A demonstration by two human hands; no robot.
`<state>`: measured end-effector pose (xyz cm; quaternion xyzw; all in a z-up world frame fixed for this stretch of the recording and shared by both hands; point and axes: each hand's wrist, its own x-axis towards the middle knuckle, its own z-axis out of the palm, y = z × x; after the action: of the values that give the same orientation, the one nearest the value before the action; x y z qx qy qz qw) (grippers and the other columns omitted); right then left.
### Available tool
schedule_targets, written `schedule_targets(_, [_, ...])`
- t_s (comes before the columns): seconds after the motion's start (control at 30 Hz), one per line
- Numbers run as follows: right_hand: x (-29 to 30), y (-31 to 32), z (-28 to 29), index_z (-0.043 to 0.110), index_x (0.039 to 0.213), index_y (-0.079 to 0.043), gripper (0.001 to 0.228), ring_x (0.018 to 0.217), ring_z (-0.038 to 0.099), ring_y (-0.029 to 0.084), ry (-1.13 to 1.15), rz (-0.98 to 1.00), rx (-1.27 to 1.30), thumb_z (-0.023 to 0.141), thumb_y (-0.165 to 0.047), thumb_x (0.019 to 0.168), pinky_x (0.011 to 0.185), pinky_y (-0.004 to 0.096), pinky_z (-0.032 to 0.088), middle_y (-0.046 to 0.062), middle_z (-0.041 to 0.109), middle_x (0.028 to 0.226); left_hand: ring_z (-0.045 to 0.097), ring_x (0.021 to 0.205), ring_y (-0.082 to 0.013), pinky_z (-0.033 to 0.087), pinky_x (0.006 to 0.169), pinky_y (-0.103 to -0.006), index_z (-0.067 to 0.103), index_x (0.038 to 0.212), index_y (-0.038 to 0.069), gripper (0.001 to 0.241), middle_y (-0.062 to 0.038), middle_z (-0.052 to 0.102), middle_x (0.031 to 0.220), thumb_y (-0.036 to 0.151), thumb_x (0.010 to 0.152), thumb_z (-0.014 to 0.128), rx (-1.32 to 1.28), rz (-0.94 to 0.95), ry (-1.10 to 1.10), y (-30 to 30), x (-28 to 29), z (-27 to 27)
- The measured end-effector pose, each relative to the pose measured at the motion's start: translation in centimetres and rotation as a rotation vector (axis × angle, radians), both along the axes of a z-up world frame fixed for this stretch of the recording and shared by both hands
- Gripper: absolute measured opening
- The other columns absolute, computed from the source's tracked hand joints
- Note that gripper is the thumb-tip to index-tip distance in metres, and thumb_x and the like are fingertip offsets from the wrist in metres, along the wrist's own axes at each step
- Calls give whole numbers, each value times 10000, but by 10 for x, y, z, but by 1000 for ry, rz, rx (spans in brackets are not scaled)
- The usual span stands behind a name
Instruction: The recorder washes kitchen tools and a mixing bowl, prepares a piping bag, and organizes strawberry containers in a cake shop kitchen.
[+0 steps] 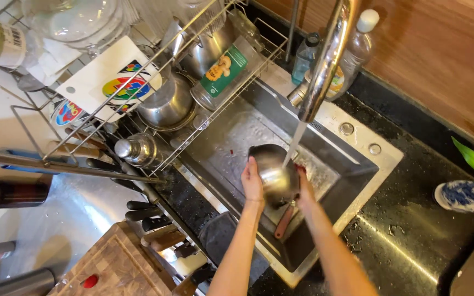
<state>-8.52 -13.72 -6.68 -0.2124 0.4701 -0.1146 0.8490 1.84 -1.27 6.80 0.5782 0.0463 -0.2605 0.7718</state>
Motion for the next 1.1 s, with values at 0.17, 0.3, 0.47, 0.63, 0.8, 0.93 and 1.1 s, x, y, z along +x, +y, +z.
schedule_targets(0.17, [3,81,55,574,1381,-12,519,1181,590,277,275,-75,-755,460,-431,1095,1015,392,442,175,606,1323,654,878,-210,544,777,-399,657,1138,2,424,-99,700,982,395,1079,506,115,176,-204,-13,-11,-53])
schedule_targets(0.3, [27,87,130,693,1391,-110,413,1280,487,394,381,100,-1720,446,-329,1142,1088,487,342,299,563,1410,685,812,-394,550,714,-478,684,1193,51,441,-249,709,896,388,1055,436,666,-203,-472,-4,5,-23])
schedule_targets(0.47, [59,-6,111,739,1155,-127,378,858,625,287,264,317,-1250,526,-436,1106,799,462,486,149,690,1025,548,715,-409,474,644,-438,692,1002,3,465,-259,638,813,400,1125,482,550,-276,-738,18,21,-2])
schedule_targets(0.63, [37,4,7,626,1202,-134,400,862,680,229,-38,29,-95,436,-465,1080,743,458,575,80,690,1043,465,646,-192,412,584,-360,718,887,23,512,-74,590,697,437,1108,515,289,-98,-363,14,35,38])
schedule_targets(0.8, [0,54,6,638,1257,-32,409,1004,722,295,-110,150,-26,447,-321,1040,875,447,603,153,745,1160,663,972,-199,499,952,-414,684,1119,63,474,-50,713,1052,490,1047,492,-236,529,198,20,66,152])
schedule_targets(0.93, [-16,46,7,645,1284,-21,379,950,726,282,-71,98,-64,482,-266,1044,844,432,598,150,742,1136,622,1203,-231,456,1075,-446,629,1314,80,523,-43,680,1299,482,1006,502,-600,714,196,28,168,119])
schedule_targets(1.1, [-41,20,-33,729,1089,1,321,784,690,315,381,300,-881,655,-283,962,700,443,541,159,736,896,603,1131,-283,538,963,-495,500,1384,174,562,-72,584,1339,547,964,478,-653,855,12,37,271,132])
